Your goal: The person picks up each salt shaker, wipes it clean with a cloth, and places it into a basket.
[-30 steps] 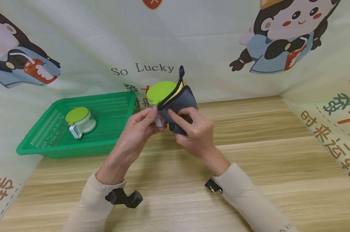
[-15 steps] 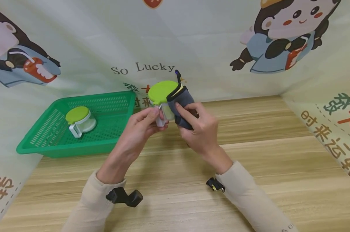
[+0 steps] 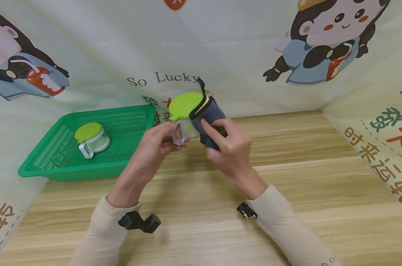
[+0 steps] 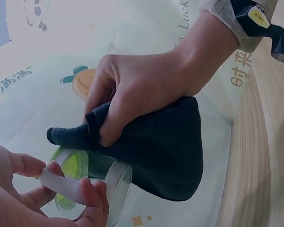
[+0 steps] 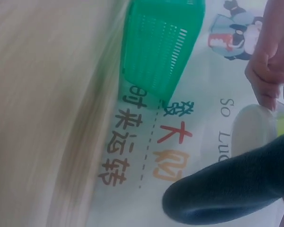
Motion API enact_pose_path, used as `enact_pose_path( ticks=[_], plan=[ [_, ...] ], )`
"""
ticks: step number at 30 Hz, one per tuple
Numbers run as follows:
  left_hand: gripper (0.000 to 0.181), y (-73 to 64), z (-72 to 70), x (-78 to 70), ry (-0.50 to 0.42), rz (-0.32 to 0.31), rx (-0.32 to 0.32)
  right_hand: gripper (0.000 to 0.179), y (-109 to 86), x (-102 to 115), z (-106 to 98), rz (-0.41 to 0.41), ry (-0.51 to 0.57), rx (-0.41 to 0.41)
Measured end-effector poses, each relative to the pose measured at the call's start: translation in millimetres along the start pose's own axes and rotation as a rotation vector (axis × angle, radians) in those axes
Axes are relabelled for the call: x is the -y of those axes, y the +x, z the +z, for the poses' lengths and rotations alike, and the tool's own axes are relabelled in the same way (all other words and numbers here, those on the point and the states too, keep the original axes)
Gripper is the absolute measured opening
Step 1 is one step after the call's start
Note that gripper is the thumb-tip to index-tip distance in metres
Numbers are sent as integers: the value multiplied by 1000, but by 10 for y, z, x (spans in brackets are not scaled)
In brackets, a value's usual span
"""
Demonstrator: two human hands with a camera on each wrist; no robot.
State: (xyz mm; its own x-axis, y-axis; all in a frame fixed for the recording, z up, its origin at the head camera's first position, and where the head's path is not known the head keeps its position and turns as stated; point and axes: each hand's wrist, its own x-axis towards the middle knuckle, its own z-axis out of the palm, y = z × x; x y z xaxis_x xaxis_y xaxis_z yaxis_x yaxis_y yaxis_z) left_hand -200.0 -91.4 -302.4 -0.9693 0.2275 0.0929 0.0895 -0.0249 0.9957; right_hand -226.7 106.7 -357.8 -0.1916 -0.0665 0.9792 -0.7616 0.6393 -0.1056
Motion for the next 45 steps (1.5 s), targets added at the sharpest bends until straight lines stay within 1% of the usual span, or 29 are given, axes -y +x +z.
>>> enact_pose_path(
  ticks=[2, 5, 9, 11, 12, 15, 17, 19, 21, 23, 26, 28, 29, 31, 34, 36, 38, 41, 43, 45],
  plan=[
    [32, 3, -20, -12, 19, 0, 7, 28, 0, 2, 13, 16, 39, -8],
    [32, 9, -50, -23, 46, -13, 26, 26, 2, -11, 20, 84, 73, -39],
    [30, 19, -91, -19, 60, -36, 76, 25, 6, -41, 5, 178, 55, -70],
    [30, 20, -110, -20, 52, -45, 91, 25, 8, -46, 0, 192, 51, -75],
    [29, 20, -119, -19, 42, -47, 94, 25, 11, -41, 0, 187, 52, -75],
    [29, 17, -133, -23, 19, -46, 81, 26, 20, -14, 8, 146, 77, -66],
    [28, 23, -125, -31, 9, -40, 69, 27, 37, -8, 6, 148, 126, -58],
    [29, 24, -112, -42, 22, -29, 71, 27, 53, -18, -5, 190, 185, -51],
    [29, 21, -106, -45, 40, -20, 85, 26, 67, -48, -22, 262, 228, -44],
    [30, 11, -112, -42, 62, -19, 110, 25, 76, -86, -48, 350, 256, -22],
    [31, -4, -132, -27, 87, -13, 148, 24, 92, -145, -92, 483, 309, 46],
    [31, -1, -134, -14, 80, -7, 155, 25, 112, -168, -121, 570, 368, 83],
    [31, 8, -129, -6, 72, -2, 151, 25, 123, -174, -136, 598, 393, 97],
    [31, 28, -109, 8, 49, 9, 128, 26, 144, -168, -154, 623, 418, 117],
    [31, 53, -93, 27, 41, 18, 92, 26, 154, -139, -164, 582, 385, 148],
    [32, 52, -94, 19, 59, 22, 88, 26, 160, -129, -161, 558, 367, 160],
    [32, 39, -110, 4, 87, 22, 112, 27, 165, -143, -160, 572, 377, 168],
    [31, 7, -139, -23, 122, 18, 182, 24, 182, -192, -171, 639, 438, 181],
    [31, -5, -153, -30, 126, 9, 218, 22, 191, -232, -187, 681, 475, 202],
    [31, -11, -157, -26, 114, -7, 225, 21, 198, -257, -203, 701, 498, 232]
  ],
)
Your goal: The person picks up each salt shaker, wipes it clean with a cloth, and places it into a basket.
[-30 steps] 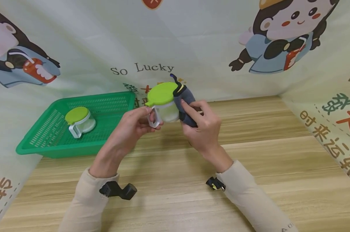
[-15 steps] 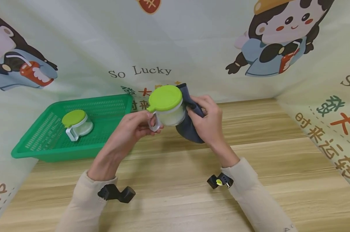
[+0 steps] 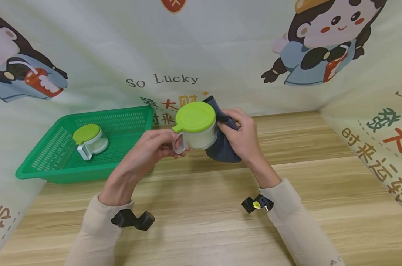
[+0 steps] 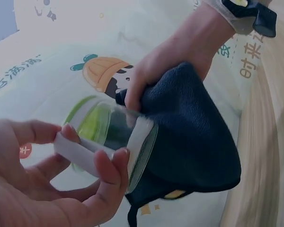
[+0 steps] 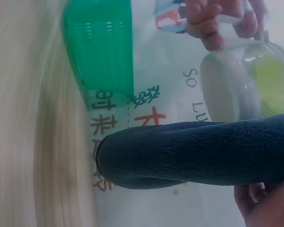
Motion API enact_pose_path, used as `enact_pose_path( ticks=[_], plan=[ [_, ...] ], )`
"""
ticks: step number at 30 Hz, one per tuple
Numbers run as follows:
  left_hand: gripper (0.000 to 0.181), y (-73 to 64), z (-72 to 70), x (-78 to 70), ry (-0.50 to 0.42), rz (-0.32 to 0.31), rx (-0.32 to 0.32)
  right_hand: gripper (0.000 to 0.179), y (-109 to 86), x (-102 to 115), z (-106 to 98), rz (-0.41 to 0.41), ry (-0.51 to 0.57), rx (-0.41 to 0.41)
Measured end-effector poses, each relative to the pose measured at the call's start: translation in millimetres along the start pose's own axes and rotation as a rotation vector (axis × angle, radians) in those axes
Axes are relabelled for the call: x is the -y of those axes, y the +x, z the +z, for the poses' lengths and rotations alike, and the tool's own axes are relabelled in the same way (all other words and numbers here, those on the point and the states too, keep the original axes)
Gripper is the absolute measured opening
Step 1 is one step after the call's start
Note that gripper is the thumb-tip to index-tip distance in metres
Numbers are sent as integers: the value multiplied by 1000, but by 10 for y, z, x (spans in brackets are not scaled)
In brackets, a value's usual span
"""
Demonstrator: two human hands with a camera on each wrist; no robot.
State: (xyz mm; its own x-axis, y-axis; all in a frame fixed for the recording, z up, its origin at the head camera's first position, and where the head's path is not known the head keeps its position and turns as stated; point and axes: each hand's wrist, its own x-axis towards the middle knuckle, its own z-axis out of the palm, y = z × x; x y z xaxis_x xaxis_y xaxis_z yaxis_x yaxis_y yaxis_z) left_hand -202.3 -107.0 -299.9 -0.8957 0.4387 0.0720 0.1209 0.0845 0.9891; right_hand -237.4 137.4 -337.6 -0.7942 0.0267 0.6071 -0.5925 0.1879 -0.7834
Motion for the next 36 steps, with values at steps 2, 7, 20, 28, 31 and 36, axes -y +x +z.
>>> enact_pose_path(
  ticks=[2, 7, 20, 28, 31, 36],
  plan=[
    [29, 8, 7, 9, -13, -15, -22, 21, 4, 6, -22, 13, -17, 26],
    [29, 21, 11, 32, -8, -40, -94, 23, -13, 67, -35, 33, -80, 75],
    [26, 17, 63, 28, -3, -49, 62, 30, 71, -36, -215, 146, 108, 166],
    [29, 17, 30, 31, 34, -41, 14, 31, 116, 74, -330, 173, 8, 253],
    [29, 12, 29, 31, 42, -13, 99, 31, 123, 89, -325, 191, 27, 253],
    [29, 11, 83, 24, 30, -16, 157, 31, 135, 61, -326, 210, 73, 285]
  ],
)
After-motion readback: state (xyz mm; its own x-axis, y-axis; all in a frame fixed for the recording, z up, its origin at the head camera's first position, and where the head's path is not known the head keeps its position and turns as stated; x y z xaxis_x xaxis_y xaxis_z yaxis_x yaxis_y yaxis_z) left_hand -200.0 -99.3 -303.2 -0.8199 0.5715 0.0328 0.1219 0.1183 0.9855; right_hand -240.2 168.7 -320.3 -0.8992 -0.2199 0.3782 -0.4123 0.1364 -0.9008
